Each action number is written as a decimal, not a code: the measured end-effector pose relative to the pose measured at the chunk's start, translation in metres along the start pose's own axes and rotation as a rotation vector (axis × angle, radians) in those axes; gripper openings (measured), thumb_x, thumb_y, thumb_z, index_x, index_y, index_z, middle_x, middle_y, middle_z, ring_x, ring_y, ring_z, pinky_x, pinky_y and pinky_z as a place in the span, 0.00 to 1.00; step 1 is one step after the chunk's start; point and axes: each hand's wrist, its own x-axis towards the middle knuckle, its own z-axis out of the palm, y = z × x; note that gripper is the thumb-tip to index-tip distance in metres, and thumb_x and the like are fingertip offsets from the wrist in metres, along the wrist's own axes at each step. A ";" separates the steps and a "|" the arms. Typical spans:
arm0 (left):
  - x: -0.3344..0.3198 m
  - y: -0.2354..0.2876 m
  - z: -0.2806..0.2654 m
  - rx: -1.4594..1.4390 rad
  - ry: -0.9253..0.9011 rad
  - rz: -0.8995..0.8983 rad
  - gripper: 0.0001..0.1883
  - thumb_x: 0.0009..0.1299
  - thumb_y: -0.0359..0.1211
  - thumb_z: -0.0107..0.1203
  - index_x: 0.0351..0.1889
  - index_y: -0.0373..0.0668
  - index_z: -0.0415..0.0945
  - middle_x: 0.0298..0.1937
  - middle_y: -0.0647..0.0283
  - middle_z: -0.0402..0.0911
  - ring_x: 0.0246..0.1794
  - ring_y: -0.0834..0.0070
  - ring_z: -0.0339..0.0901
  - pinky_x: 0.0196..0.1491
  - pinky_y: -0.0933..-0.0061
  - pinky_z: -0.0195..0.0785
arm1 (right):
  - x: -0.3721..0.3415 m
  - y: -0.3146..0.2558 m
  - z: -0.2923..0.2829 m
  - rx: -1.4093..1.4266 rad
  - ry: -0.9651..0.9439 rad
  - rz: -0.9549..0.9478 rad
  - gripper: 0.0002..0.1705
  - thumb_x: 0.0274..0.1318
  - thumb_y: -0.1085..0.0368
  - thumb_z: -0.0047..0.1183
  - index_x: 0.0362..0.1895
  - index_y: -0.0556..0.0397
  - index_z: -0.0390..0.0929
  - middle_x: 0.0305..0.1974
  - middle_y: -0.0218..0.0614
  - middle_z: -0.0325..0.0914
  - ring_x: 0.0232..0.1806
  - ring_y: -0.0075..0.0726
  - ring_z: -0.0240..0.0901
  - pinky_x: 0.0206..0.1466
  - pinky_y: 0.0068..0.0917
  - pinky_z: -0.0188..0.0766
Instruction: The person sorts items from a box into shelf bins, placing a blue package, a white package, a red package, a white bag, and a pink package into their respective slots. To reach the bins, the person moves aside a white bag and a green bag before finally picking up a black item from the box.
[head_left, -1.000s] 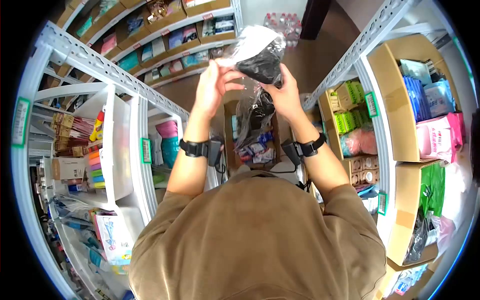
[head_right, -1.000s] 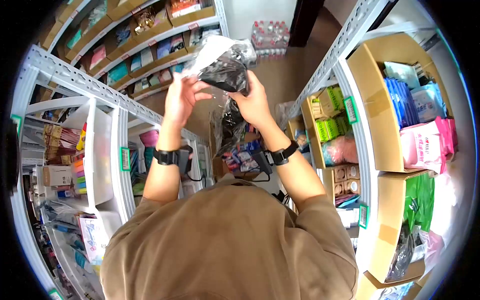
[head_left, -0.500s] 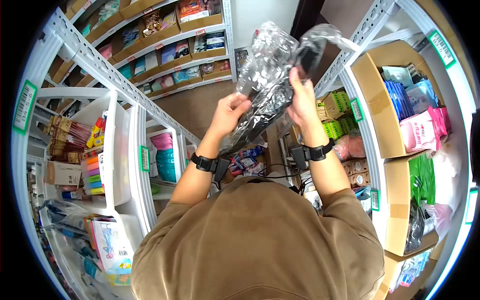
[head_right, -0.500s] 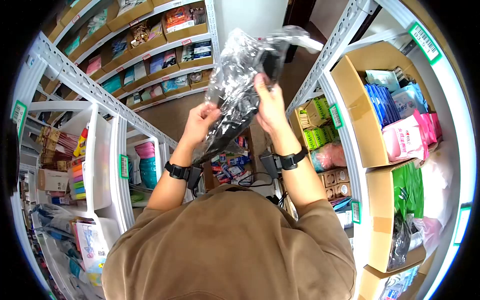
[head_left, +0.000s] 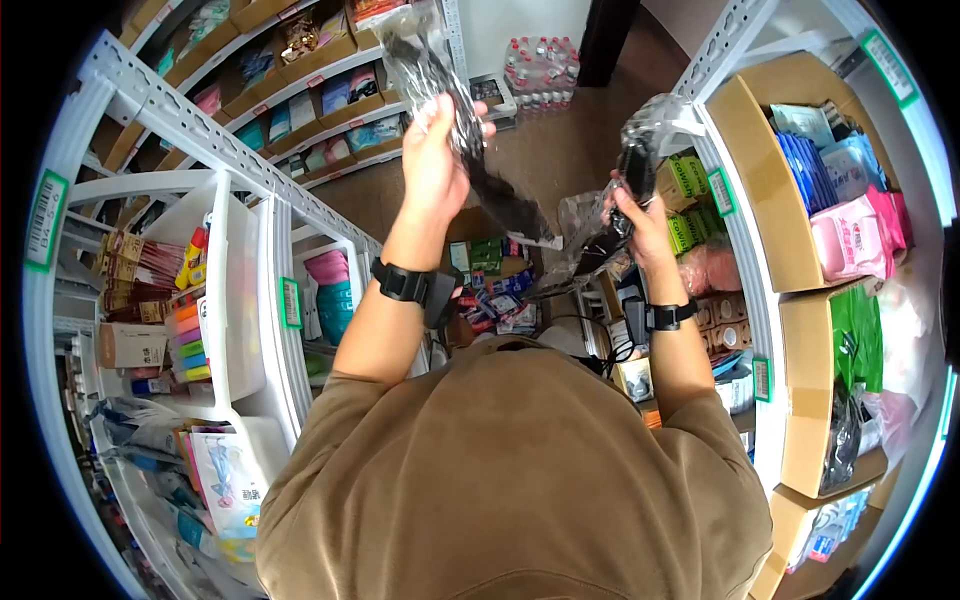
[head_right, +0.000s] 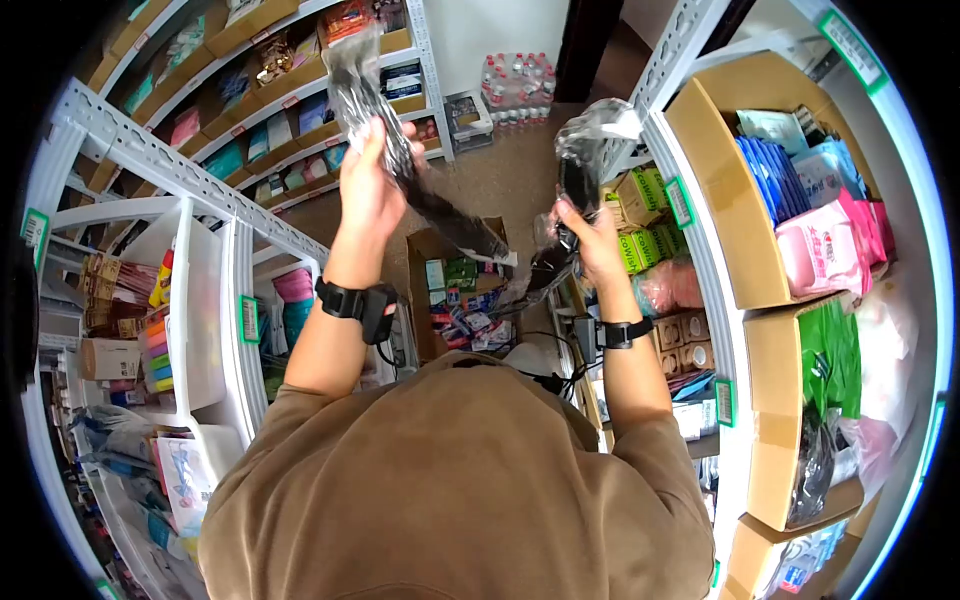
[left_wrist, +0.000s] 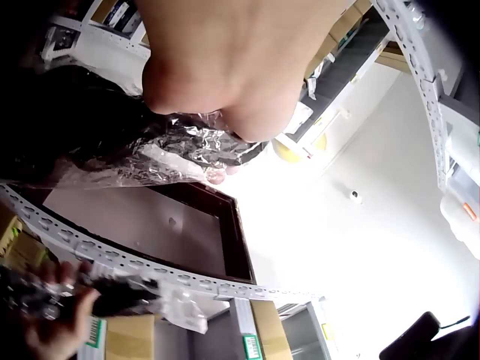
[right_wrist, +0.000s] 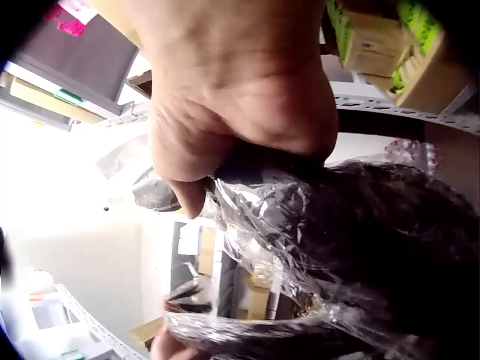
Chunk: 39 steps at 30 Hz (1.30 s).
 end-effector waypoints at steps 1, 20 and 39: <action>0.003 0.009 0.012 -0.054 -0.044 0.008 0.12 0.79 0.39 0.48 0.45 0.40 0.72 0.38 0.55 0.83 0.31 0.68 0.82 0.36 0.68 0.78 | 0.000 0.012 -0.005 0.046 0.007 0.057 0.21 0.62 0.59 0.59 0.55 0.55 0.72 0.35 0.33 0.76 0.32 0.28 0.75 0.35 0.26 0.75; -0.008 0.016 -0.058 -0.811 -0.482 -0.182 0.31 0.71 0.59 0.51 0.47 0.36 0.71 0.25 0.69 0.65 0.19 0.83 0.65 0.28 0.78 0.59 | 0.003 -0.012 0.050 0.637 -0.279 -0.075 0.44 0.59 0.31 0.48 0.72 0.36 0.53 0.59 0.48 0.72 0.60 0.55 0.72 0.58 0.57 0.73; -0.054 0.002 0.087 1.314 -0.606 0.894 0.36 0.50 0.28 0.70 0.61 0.44 0.71 0.65 0.55 0.71 0.65 0.53 0.68 0.68 0.57 0.57 | -0.021 -0.059 0.047 0.219 -0.151 -0.375 0.31 0.66 0.42 0.49 0.58 0.54 0.65 0.53 0.38 0.72 0.55 0.39 0.73 0.58 0.39 0.73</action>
